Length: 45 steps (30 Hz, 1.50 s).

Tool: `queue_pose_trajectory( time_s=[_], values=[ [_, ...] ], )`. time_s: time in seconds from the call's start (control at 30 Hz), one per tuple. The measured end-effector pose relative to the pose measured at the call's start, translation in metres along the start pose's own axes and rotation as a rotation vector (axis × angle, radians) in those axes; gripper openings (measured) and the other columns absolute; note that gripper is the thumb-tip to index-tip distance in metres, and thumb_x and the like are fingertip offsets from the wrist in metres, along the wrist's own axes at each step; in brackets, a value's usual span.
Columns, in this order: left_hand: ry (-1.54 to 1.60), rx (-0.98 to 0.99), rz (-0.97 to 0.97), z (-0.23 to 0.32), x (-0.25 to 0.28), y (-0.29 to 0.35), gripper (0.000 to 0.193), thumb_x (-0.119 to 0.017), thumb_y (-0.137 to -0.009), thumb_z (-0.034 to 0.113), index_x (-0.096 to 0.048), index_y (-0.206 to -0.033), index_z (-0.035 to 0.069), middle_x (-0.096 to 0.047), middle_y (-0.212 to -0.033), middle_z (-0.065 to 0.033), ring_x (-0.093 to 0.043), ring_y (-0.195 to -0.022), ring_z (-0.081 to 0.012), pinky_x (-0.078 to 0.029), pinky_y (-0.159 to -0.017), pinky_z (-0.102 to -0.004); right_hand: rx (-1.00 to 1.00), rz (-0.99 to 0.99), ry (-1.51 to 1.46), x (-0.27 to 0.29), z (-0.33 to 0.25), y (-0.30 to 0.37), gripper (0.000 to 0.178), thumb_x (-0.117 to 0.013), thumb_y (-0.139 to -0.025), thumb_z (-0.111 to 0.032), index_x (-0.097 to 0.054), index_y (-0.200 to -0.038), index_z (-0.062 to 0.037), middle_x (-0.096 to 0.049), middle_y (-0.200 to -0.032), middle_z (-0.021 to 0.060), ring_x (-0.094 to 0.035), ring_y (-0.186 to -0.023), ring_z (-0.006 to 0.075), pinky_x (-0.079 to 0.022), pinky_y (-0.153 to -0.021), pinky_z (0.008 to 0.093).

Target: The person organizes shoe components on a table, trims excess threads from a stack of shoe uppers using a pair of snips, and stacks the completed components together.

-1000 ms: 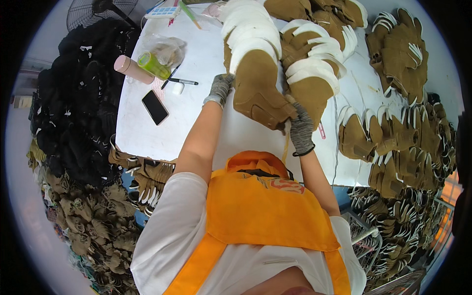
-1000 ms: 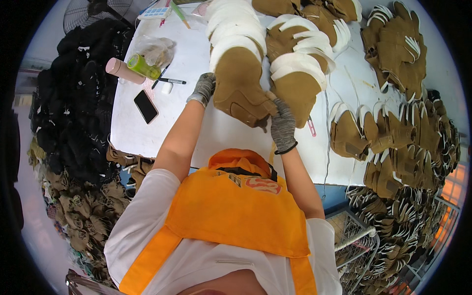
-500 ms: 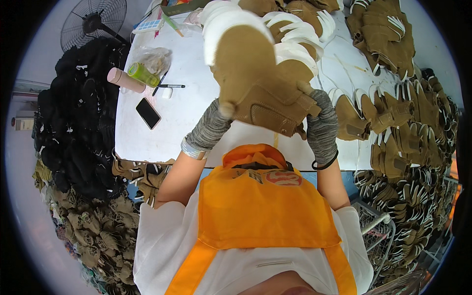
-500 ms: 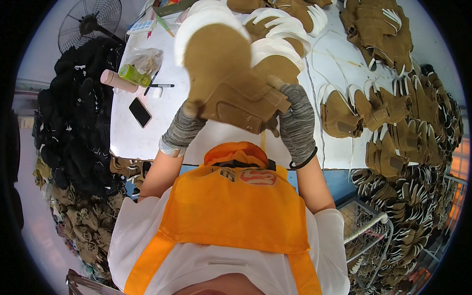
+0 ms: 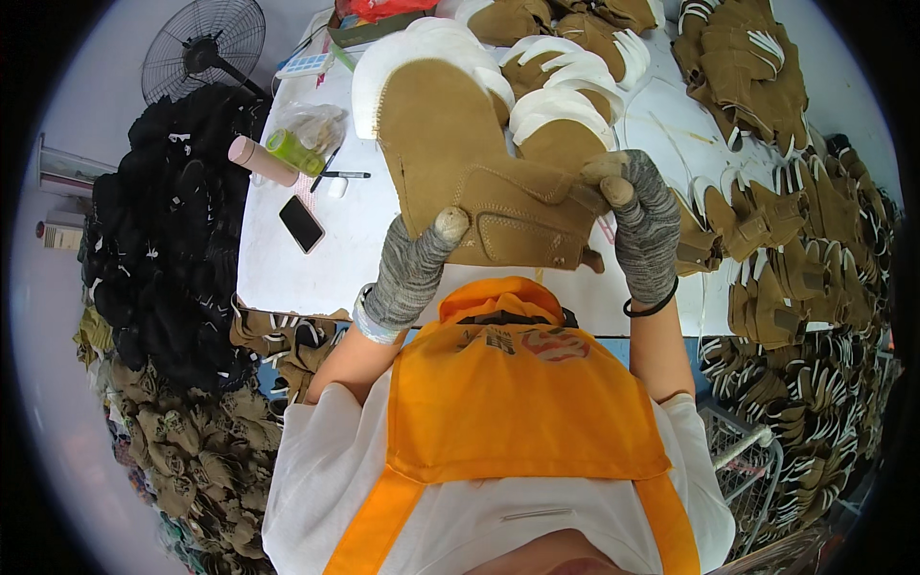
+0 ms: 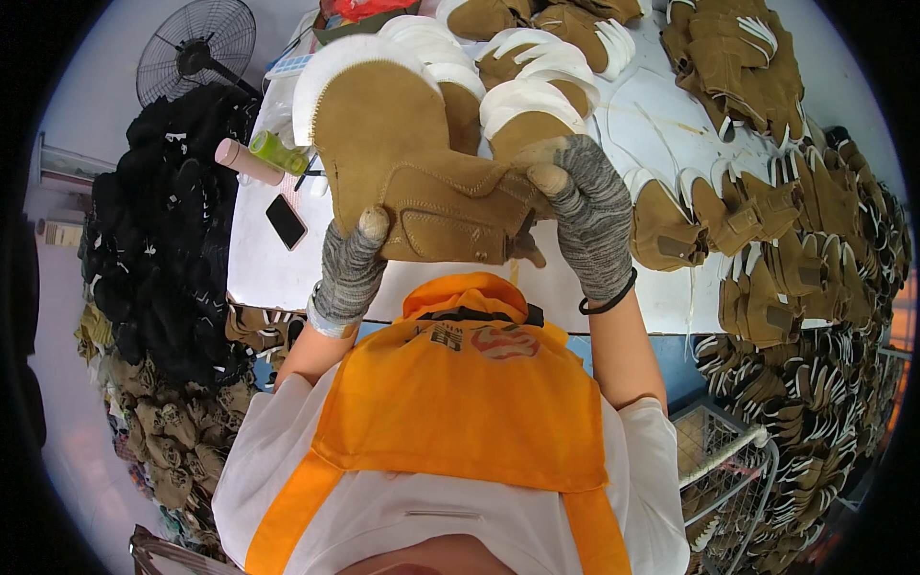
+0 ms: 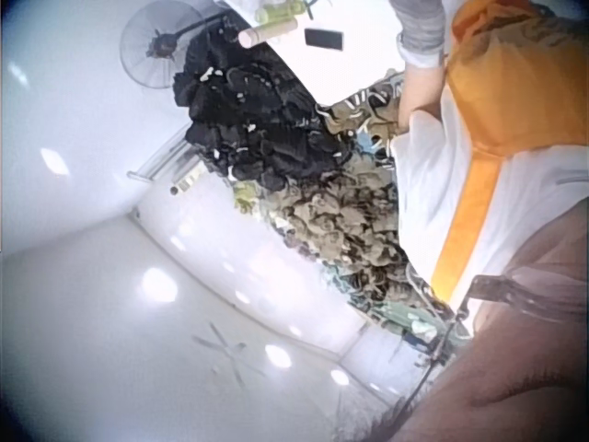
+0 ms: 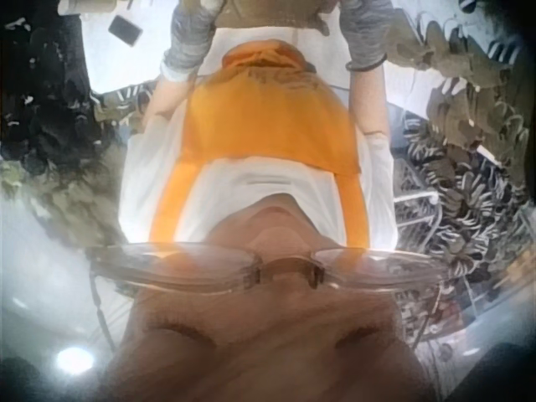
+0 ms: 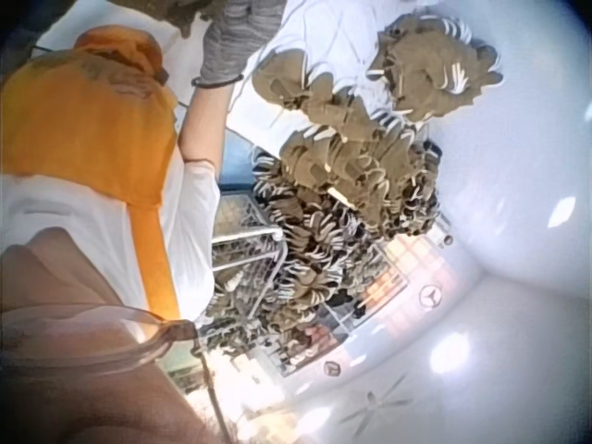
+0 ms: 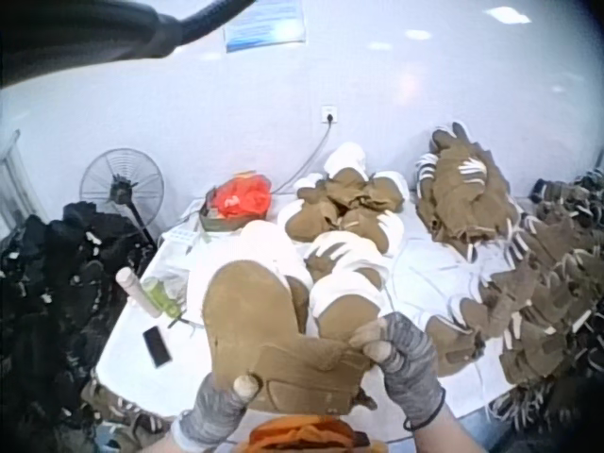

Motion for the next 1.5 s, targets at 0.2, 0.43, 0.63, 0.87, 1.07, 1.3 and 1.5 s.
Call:
queue_pose_trajectory(
  time_s=[0.2, 0.43, 0.63, 0.87, 1.07, 1.3, 1.5],
  values=[
    [0.013, -0.128, 0.174, 0.018, 0.008, 0.016, 0.059, -0.063, -0.088, 0.041, -0.049, -0.128, -0.001, -0.059, -0.118, -0.0111, -0.057, -0.104, -0.0196, -0.045, -0.091, -0.0316, 0.224, -0.203, 0.056, -0.009, -0.018, -0.005, 0.052, -0.065, -0.083, -0.045, -0.062, -0.112, -0.0028, -0.057, -0.117, 0.0117, -0.052, -0.112, 0.0245, -0.038, -0.1, 0.0372],
    [0.186, 0.008, 0.103, 0.012, 0.006, 0.022, 0.076, -0.067, -0.084, 0.043, -0.035, -0.139, 0.002, -0.049, -0.132, -0.0112, -0.05, -0.119, -0.0226, -0.043, -0.099, -0.0359, 0.347, -0.304, 0.044, -0.02, -0.016, -0.006, 0.056, -0.068, -0.077, -0.048, -0.063, -0.112, -0.0046, -0.056, -0.113, 0.0094, -0.053, -0.105, 0.0225, -0.043, -0.091, 0.0345],
    [0.28, 0.028, 0.161, 0.012, 0.002, 0.021, 0.072, -0.067, -0.084, 0.045, -0.041, -0.133, -0.001, -0.056, -0.122, -0.0144, -0.058, -0.108, -0.0245, -0.049, -0.093, -0.0361, 0.05, -0.22, -0.01, -0.022, -0.008, -0.002, 0.027, -0.067, -0.084, -0.025, -0.067, -0.104, -0.0065, -0.059, -0.102, 0.0053, -0.057, -0.084, 0.0174, -0.048, -0.072, 0.029],
    [0.616, 0.118, 0.042, -0.017, 0.011, 0.008, 0.057, -0.055, -0.093, 0.037, -0.039, -0.136, 0.002, -0.05, -0.131, -0.014, -0.049, -0.121, -0.026, -0.041, -0.103, -0.042, -0.099, -0.139, -0.006, -0.004, 0.008, -0.006, 0.038, -0.067, -0.085, -0.033, -0.061, -0.11, -0.0058, -0.063, -0.094, 0.005, -0.06, -0.084, 0.0182, -0.049, -0.077, 0.028],
    [0.844, 0.243, 0.007, -0.032, 0.012, 0.007, 0.048, -0.049, -0.097, 0.034, -0.043, -0.133, 0.003, -0.053, -0.129, -0.0143, -0.052, -0.118, -0.0273, -0.042, -0.102, -0.0459, 0.294, -0.224, 0.234, -0.029, -0.034, -0.008, 0.033, -0.071, -0.082, -0.028, -0.063, -0.106, -0.0052, -0.062, -0.095, 0.005, -0.059, -0.087, 0.0179, -0.049, -0.077, 0.0298],
    [0.553, 0.101, -0.005, -0.023, 0.01, 0.01, 0.056, -0.055, -0.093, 0.036, -0.041, -0.134, 0.001, -0.052, -0.129, -0.0156, -0.051, -0.119, -0.0273, -0.042, -0.102, -0.0454, -0.135, -0.285, -0.15, -0.031, -0.03, -0.002, 0.021, -0.066, -0.084, -0.021, -0.063, -0.081, -0.0005, -0.058, -0.079, 0.002, -0.054, -0.076, 0.0121, -0.046, -0.072, 0.0272],
    [0.353, 0.081, -0.078, -0.029, 0.029, -0.005, 0.078, -0.067, -0.083, 0.044, -0.036, -0.137, -0.003, -0.051, -0.129, -0.0155, -0.054, -0.115, -0.0271, -0.046, -0.098, -0.0383, -0.123, -0.428, -0.244, -0.041, -0.021, 0.008, 0.017, -0.064, -0.085, -0.017, -0.067, -0.084, -0.0008, -0.059, -0.078, 0.001, -0.054, -0.075, 0.011, -0.045, -0.073, 0.0252]
  ],
)
Point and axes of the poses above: each hand's wrist, its own y-axis away from the middle knuckle, its own x-axis out of the back of the hand, z = x × y, the point moved 7 cm from there along -y, towards the middle knuckle
